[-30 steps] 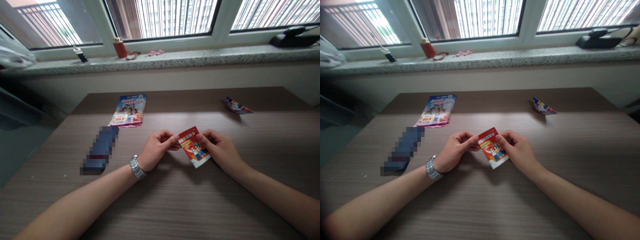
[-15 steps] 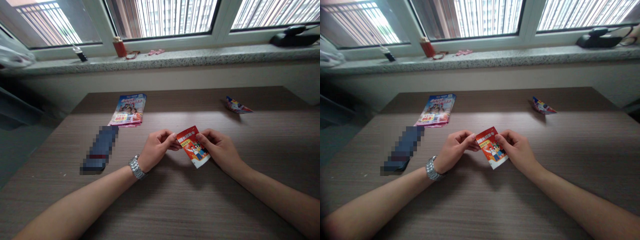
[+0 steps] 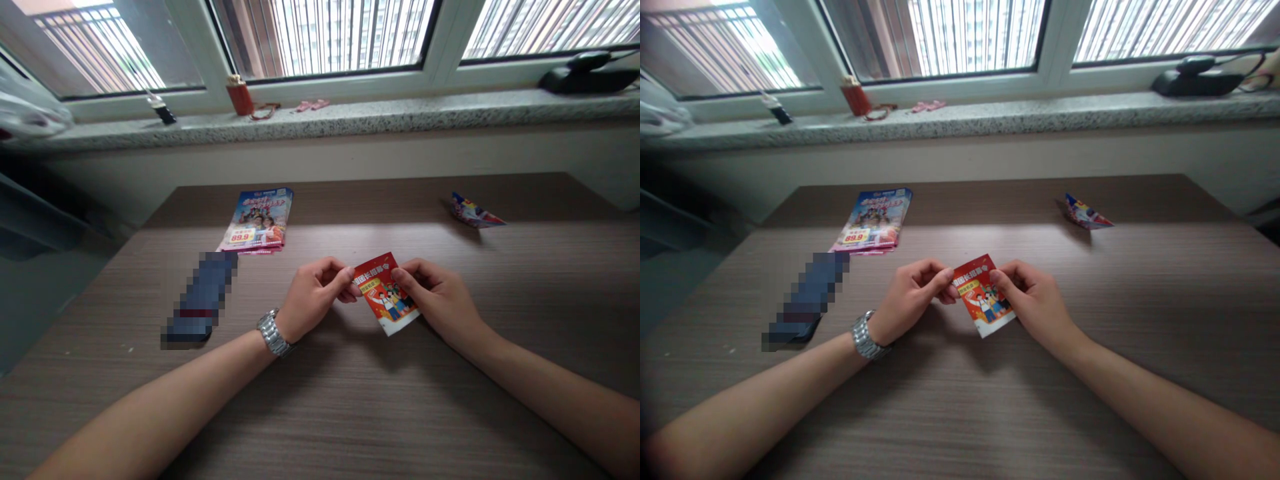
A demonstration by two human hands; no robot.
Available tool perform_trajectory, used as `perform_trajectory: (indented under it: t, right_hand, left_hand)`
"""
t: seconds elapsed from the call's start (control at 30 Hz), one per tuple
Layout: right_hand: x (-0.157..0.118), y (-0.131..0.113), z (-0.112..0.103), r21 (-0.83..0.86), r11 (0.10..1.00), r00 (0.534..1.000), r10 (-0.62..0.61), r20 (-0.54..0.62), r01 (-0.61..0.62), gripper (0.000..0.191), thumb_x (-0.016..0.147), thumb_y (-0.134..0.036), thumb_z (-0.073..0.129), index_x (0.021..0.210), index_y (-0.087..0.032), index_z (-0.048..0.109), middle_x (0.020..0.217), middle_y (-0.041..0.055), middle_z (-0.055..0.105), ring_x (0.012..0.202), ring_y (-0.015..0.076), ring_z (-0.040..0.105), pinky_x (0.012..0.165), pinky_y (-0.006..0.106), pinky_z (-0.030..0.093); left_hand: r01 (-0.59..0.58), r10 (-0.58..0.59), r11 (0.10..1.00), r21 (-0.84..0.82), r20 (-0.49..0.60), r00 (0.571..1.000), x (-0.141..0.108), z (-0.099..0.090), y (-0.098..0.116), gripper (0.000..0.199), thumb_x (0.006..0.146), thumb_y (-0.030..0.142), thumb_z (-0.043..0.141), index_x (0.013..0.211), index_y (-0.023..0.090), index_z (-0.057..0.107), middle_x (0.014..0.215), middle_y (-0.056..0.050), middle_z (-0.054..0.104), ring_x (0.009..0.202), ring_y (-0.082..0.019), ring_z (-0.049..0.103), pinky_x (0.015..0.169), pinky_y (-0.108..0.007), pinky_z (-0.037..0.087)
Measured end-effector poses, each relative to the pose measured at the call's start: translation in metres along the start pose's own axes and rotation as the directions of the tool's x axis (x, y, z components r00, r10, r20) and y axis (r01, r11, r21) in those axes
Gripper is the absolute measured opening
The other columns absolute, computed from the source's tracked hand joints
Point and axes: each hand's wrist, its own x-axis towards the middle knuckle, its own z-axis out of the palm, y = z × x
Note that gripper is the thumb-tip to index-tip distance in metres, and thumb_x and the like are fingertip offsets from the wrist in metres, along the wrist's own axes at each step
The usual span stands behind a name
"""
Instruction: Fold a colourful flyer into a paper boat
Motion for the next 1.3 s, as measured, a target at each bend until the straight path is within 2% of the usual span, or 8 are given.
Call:
perform_trajectory:
  t: [0.23,0.33,0.5,0.67,0.83,1.0,1.2,1.3]
  right_hand:
    - [-0.002,-0.002,0.002,-0.020,1.000,1.000,-0.010,-0.006,0.010,0.037,0.085,-0.058,0.066,0.082,-0.020,0.068,0.070,0.0029,0.069,0.060,0.0171,0.061,0.053,0.027,0.049]
    - [0.000,0.001,-0.001,-0.027,1.000,0.999,-0.014,-0.039,0.013,0.038,0.085,-0.058,0.067,0.082,-0.020,0.069,0.068,0.0025,0.068,0.058,0.0161,0.059,0.052,0.027,0.047]
    - [0.003,0.003,-0.002,-0.014,1.000,0.998,-0.014,-0.054,0.013,0.037,0.085,-0.057,0.067,0.082,-0.020,0.069,0.070,0.0030,0.069,0.060,0.0165,0.060,0.054,0.027,0.049]
    - [0.002,0.003,-0.001,-0.002,1.000,1.000,-0.017,-0.022,0.017,0.038,0.085,-0.058,0.066,0.084,-0.021,0.070,0.075,0.0044,0.072,0.065,0.0190,0.064,0.059,0.029,0.053]
    - [0.003,0.006,-0.001,0.015,1.000,1.000,-0.010,0.020,0.010,0.037,0.086,-0.057,0.066,0.086,-0.021,0.071,0.080,0.0049,0.074,0.069,0.0201,0.066,0.065,0.032,0.056]
    - [0.003,0.002,0.000,0.058,0.998,0.998,0.002,0.069,-0.006,0.033,0.086,-0.053,0.068,0.088,-0.021,0.073,0.082,0.0044,0.075,0.073,0.0204,0.068,0.068,0.031,0.056]
    - [0.002,-0.005,-0.002,0.027,1.000,0.993,0.002,0.114,-0.006,0.028,0.083,-0.049,0.071,0.086,-0.021,0.074,0.082,0.0040,0.077,0.072,0.0195,0.070,0.066,0.029,0.056]
    - [0.004,-0.002,-0.003,0.000,1.000,0.997,0.007,0.075,-0.007,0.031,0.083,-0.051,0.071,0.083,-0.020,0.074,0.078,0.0039,0.076,0.067,0.0177,0.068,0.062,0.028,0.054]
  left_hand:
    - [-0.065,0.066,0.989,0.132,-0.009,0.998,-0.001,-0.002,0.000,0.037,0.098,0.046,0.056,0.081,0.013,0.061,0.064,-0.003,0.069,0.057,-0.010,0.064,0.058,-0.018,0.053]
    - [-0.057,0.056,0.995,0.087,0.019,0.998,0.000,-0.001,-0.003,0.037,0.097,0.048,0.055,0.087,0.013,0.060,0.071,-0.004,0.070,0.062,-0.011,0.065,0.061,-0.020,0.055]
    - [0.009,-0.009,1.000,0.002,0.106,0.994,0.001,0.003,-0.003,0.033,0.091,0.045,0.066,0.098,0.013,0.066,0.091,-0.008,0.074,0.078,-0.015,0.071,0.072,-0.024,0.060]
    - [0.025,-0.025,1.000,-0.003,0.026,0.999,0.002,0.004,-0.003,0.032,0.088,0.044,0.070,0.094,0.012,0.067,0.087,-0.007,0.074,0.077,-0.016,0.072,0.070,-0.024,0.061]
    - [0.010,-0.008,0.999,-0.042,0.028,1.000,0.004,0.001,-0.007,0.033,0.088,0.045,0.068,0.096,0.014,0.064,0.094,-0.008,0.075,0.079,-0.017,0.072,0.072,-0.027,0.062]
    - [-0.005,0.005,1.000,-0.007,0.003,1.000,0.004,-0.001,-0.005,0.031,0.087,0.043,0.070,0.092,0.013,0.065,0.087,-0.006,0.073,0.073,-0.014,0.069,0.067,-0.023,0.060]
    - [-0.036,0.036,0.999,0.036,-0.013,0.999,0.004,-0.003,-0.005,0.028,0.088,0.040,0.070,0.093,0.013,0.067,0.083,-0.004,0.071,0.070,-0.012,0.067,0.065,-0.021,0.057]
    - [-0.029,0.029,0.999,0.016,-0.009,1.000,0.004,-0.003,-0.006,0.030,0.089,0.042,0.069,0.094,0.012,0.067,0.085,-0.005,0.072,0.073,-0.013,0.068,0.067,-0.022,0.059]
